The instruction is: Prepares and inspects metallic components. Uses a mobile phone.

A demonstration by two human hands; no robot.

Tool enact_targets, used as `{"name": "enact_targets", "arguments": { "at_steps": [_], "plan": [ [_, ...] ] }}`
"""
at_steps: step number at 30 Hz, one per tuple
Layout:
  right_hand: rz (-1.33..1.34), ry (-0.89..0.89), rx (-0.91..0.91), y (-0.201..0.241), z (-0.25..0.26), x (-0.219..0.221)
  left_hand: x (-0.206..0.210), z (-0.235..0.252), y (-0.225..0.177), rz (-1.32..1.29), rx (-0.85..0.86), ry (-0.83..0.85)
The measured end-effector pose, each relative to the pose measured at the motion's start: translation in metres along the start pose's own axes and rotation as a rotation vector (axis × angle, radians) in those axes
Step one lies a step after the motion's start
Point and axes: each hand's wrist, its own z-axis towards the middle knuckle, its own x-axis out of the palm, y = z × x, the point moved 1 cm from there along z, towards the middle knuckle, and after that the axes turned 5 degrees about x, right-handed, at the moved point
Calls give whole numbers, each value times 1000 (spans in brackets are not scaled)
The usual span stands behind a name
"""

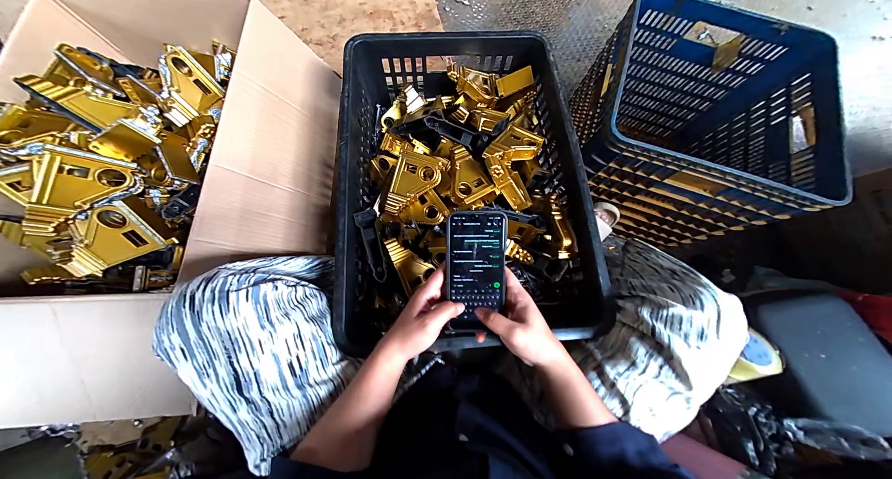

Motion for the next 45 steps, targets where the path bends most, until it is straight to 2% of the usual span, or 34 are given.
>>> {"name": "enact_targets", "arguments": {
  "at_steps": [4, 8, 15, 17, 20, 22, 32, 40, 45],
  "plan": [
    [-42, 29, -10, 0, 0, -1, 0, 0, 0, 51, 13, 2],
    [34, 12, 4, -3, 1, -1, 2, 0, 1, 112, 25, -5],
    [-45, 21, -14, 0, 0, -1, -1, -1, 1, 22, 24, 26],
    [-48, -30, -24, 1, 0, 2, -2, -1, 2, -9, 39, 74],
    [-57, -197, -36, 2, 0, 11, -3, -1, 2, -20, 65, 148],
    [-74, -230, -31, 2, 0, 13, -1, -1, 1, -7, 49, 128],
    [-13, -8, -51, -3, -1, 0, 0, -1, 0, 97, 19, 13],
    [-50, -8, -37, 0, -1, 0, 2, -1, -3, 20, -14, -9],
    [-70, -22, -31, 0, -1, 2, 3, 0, 0, 130, 34, -56]
  ]
}}
